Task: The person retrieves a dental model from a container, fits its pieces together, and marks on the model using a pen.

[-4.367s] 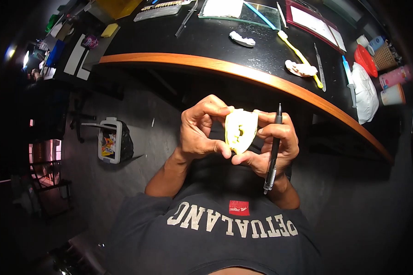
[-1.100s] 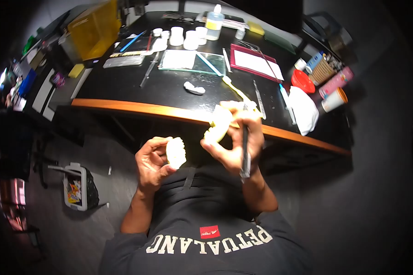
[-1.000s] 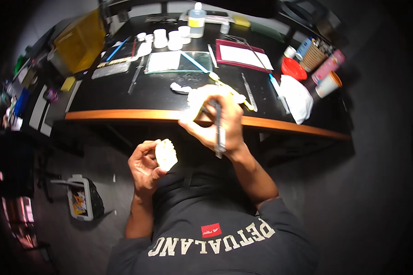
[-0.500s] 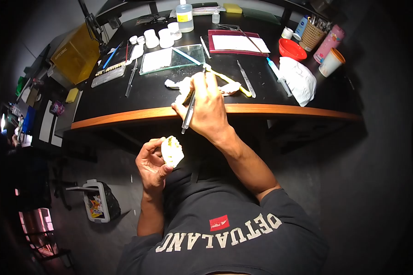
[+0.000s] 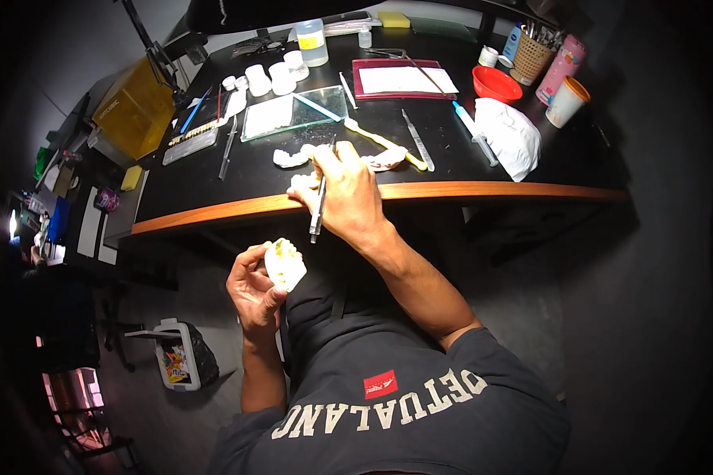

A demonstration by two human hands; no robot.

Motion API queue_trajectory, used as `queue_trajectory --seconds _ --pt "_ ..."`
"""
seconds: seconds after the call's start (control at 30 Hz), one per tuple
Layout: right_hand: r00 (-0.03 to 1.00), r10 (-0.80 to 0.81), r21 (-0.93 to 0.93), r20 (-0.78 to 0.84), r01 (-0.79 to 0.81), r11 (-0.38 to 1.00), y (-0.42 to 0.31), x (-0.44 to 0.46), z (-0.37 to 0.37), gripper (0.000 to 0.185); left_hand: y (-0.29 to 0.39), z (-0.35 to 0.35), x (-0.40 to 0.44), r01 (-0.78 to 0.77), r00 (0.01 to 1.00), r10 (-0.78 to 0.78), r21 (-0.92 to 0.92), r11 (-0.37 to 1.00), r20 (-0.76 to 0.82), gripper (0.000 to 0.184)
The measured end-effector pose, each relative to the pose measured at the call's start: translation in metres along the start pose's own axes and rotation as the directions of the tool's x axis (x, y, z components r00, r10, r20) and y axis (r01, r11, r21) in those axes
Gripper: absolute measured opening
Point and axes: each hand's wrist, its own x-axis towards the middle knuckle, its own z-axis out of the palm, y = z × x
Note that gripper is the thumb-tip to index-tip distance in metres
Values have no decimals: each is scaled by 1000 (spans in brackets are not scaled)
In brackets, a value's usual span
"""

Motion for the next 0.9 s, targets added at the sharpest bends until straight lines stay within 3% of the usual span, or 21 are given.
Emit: queue_trajectory --seconds 0.13,0.17,0.23,0.27,0.33,0.4,0.5,0.6,0.67,0.73,0.77,0.9 --pt "995 -94 64 20 92 994 0 -1 -18 44 0 3 1 -11 1000 11 17 1000 -13 79" --pt "949 -292 19 -120 296 955 10 0 -20 35 1 4 1 11 1000 -11 24 1000 -8 80" --pt "902 -367 9 -226 379 925 23 -3 -38 21 2 6 3 35 999 -34 45 998 -19 86" --pt "941 -194 54 -277 217 975 19 -7 -47 19 1 9 4 33 999 -33 -12 999 -10 84" --pt "941 -68 50 -333 90 995 29 -8 -64 16 -2 8 5 61 998 -62 -46 997 -15 87" --pt "930 -64 -54 -362 47 997 59 -9 -75 8 0 10 5 131 991 -133 -106 986 -16 84" --pt "923 -50 77 -382 86 993 61 -8 -80 31 -6 8 5 119 993 -116 -202 972 27 75" --pt "962 63 131 -266 -29 991 59 -10 -79 30 -4 10 4 148 989 -147 -228 962 25 78" --pt "979 12 -32 -202 -19 999 60 -7 -81 20 1 10 1 158 987 -158 -214 964 16 82" --pt "994 -44 -186 -96 25 982 46 -6 -88 21 4 10 2 144 990 -142 -206 968 28 82" --pt "997 -16 -189 -81 1 982 38 -5 -88 33 5 9 2 142 990 -140 -206 968 24 82" --pt "999 -46 -220 -30 38 975 45 -5 -87 32 7 8 1 130 991 -127 -198 971 30 82"
